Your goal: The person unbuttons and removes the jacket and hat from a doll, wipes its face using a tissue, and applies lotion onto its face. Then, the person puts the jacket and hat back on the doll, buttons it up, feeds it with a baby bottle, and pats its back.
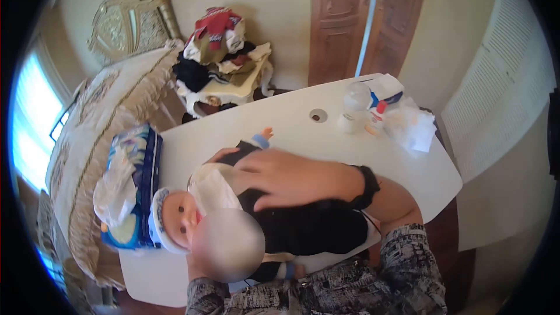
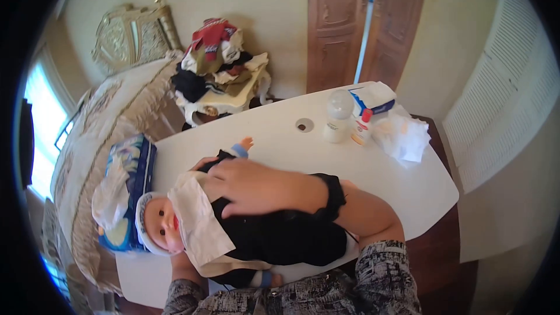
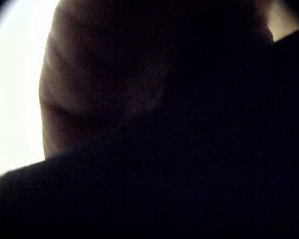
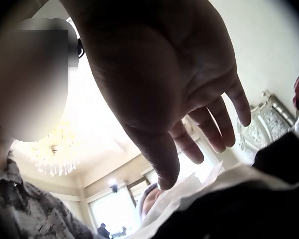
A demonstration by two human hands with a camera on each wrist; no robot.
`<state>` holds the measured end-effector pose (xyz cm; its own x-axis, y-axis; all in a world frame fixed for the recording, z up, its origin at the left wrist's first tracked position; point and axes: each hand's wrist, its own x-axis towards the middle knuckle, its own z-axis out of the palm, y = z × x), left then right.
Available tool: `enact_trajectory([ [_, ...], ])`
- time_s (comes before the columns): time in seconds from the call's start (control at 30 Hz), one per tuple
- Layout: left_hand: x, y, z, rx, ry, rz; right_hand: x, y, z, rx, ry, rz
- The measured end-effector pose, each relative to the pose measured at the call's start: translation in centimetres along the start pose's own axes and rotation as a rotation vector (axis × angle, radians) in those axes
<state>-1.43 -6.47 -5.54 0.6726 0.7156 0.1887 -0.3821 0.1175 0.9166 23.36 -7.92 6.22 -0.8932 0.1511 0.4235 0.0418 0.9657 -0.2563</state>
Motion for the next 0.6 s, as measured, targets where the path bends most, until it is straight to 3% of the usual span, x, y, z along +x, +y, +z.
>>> enact_trajectory([
  [0.07,0.3,0.2,-0.2,0.02,-0.032,-0.021,-1.8,2.1,-2.6,-0.054,0.078,0.138],
  [0.1,-2.8,-1.8,0.3,0.03,-0.045,-0.026,-3.0,3.5,-3.6,-0.065,0.151,0.23],
  [0.13,-6.3,-3.8,0.6,0.038,-0.055,-0.032,-4.4,5.2,-4.4,-0.139,0.269,0.315],
  [0.23,-5.6,-3.2,-0.2,0.06,-0.079,-0.039,-9.4,11.4,-5.7,-0.334,0.624,0.581],
  [0.33,-8.8,-4.5,-1.1,0.086,-0.097,-0.041,-13.0,14.1,-5.9,-0.398,0.837,0.88],
  [0.43,-9.5,-4.9,-1.5,0.108,-0.109,-0.048,-15.8,17.2,-4.4,-0.181,0.861,1.034],
  [0.53,-7.5,-3.8,-1.8,0.128,-0.109,-0.055,-16.7,18.1,-3.4,0.034,0.899,1.003],
  [0.6,-6.3,-3.2,-1.7,0.138,-0.099,-0.061,-16.7,18.1,-3.0,-0.025,0.911,0.98],
])
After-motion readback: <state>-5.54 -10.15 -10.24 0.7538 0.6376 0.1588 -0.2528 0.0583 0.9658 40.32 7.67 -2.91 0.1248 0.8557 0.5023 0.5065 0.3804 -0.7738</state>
